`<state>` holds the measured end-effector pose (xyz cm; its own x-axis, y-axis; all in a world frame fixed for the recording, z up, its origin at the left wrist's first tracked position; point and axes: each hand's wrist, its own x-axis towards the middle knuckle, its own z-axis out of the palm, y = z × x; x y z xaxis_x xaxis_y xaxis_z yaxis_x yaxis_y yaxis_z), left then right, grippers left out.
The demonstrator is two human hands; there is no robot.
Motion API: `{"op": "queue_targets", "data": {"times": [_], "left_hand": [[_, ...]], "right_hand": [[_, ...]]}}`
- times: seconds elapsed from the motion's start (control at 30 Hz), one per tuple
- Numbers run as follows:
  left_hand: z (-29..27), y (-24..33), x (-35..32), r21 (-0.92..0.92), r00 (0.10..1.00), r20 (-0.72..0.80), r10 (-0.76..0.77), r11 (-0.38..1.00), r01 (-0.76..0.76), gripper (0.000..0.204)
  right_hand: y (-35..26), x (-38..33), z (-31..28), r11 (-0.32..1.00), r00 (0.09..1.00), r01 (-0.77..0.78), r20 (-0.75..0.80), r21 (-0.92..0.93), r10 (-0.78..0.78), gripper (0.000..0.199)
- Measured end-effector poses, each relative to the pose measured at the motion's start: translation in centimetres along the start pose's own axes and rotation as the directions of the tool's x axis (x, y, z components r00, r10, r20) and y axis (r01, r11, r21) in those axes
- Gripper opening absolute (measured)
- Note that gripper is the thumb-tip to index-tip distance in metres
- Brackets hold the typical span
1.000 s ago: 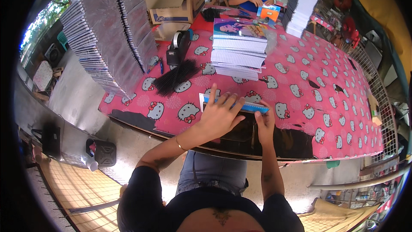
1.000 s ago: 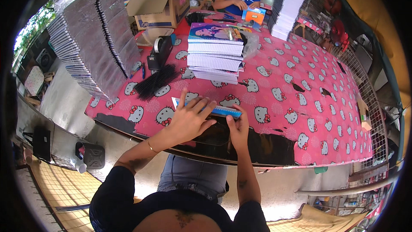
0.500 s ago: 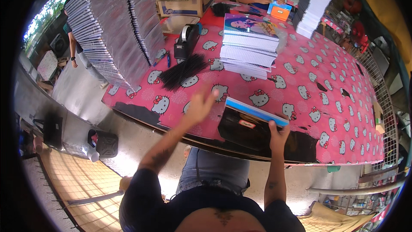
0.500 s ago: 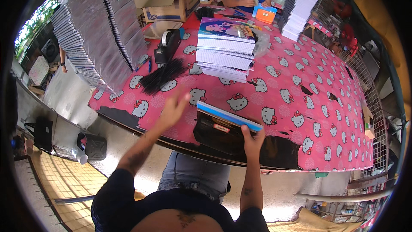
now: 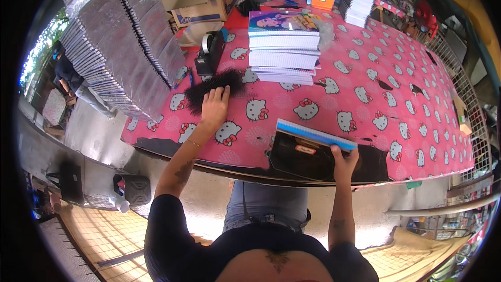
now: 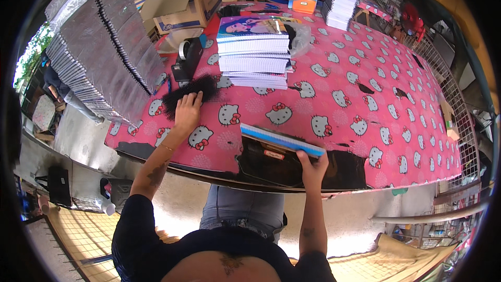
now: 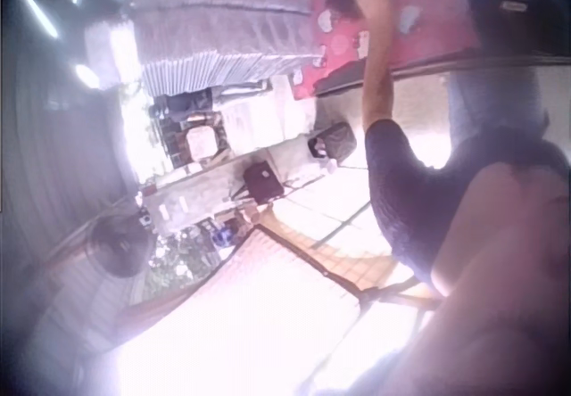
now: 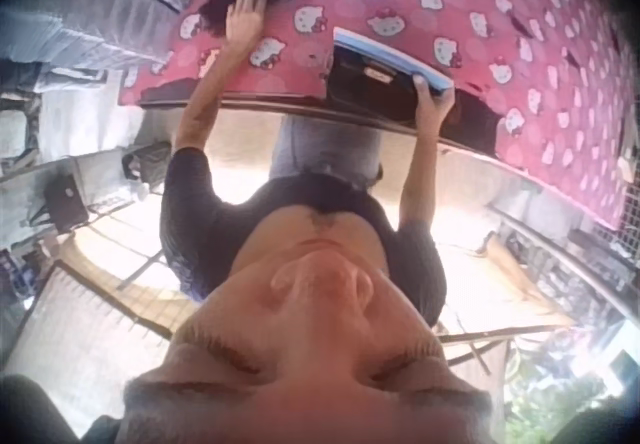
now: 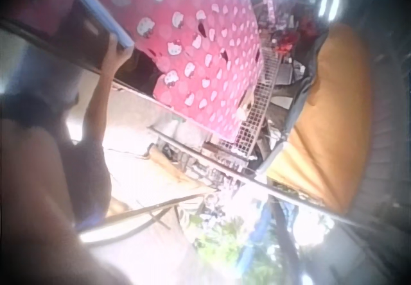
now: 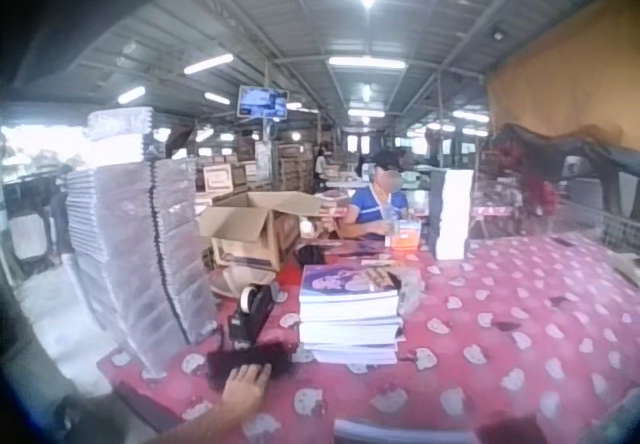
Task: The person reaches up to touch a ceiling fan, then picks up pre-punched notebooks and manually threads plastic spiral spines through the holes. They place the finished notebooks on a stack on the work table.
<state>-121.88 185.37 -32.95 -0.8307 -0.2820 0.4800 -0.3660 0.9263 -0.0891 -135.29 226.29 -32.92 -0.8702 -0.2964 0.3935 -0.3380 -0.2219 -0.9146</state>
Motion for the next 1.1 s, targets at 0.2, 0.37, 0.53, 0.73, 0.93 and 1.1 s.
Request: {"op": "queue_targets", "data": {"times": [0.2, 0.37, 0.53, 0.73, 0.93, 1.1], "left_hand": [[-5.9, 9.6, -2.2, -0.779, 0.941, 0.139, -0.309, 0.553, 0.296, 0.04], [-7.0, 18.4, -5.1, -0.966, 0.947, 0.245, -0.208, 0.035, 0.258, 0.046], [-6.5, 18.8, -2.5, -0.979, 0.977, 0.203, -0.072, -0.045, 0.2, 0.048], [-9.4, 17.0, 0.9, -0.915, 0.985, -0.145, -0.098, 0.392, -0.096, 0.038], [-11.4, 18.0, 0.3, -0.955, 1.0, -0.024, 0.011, 0.296, -0.026, 0.022], [-11.3, 18.8, 1.3, -0.882, 0.979, -0.189, 0.081, 0.424, -0.205, 0.02]], "right_hand": [[0.0, 0.1, 0.0, 0.999, 1.0, -0.029, 0.011, 0.036, 0.029, 0.04], [-0.2, -0.5, -0.3, 0.998, 0.995, 0.02, -0.096, -0.066, -0.026, 0.051], [-0.8, -0.9, -2.2, 0.996, 0.977, 0.058, -0.2, -0.072, -0.071, 0.041], [-0.6, -0.7, -2.2, 0.993, 0.975, 0.106, -0.189, -0.043, -0.112, 0.036], [-1.2, 0.2, -5.4, 0.998, 0.985, 0.051, -0.163, -0.026, -0.055, 0.031], [-1.3, -0.3, -6.9, 0.996, 0.972, 0.066, -0.223, -0.059, -0.077, 0.029]]}}
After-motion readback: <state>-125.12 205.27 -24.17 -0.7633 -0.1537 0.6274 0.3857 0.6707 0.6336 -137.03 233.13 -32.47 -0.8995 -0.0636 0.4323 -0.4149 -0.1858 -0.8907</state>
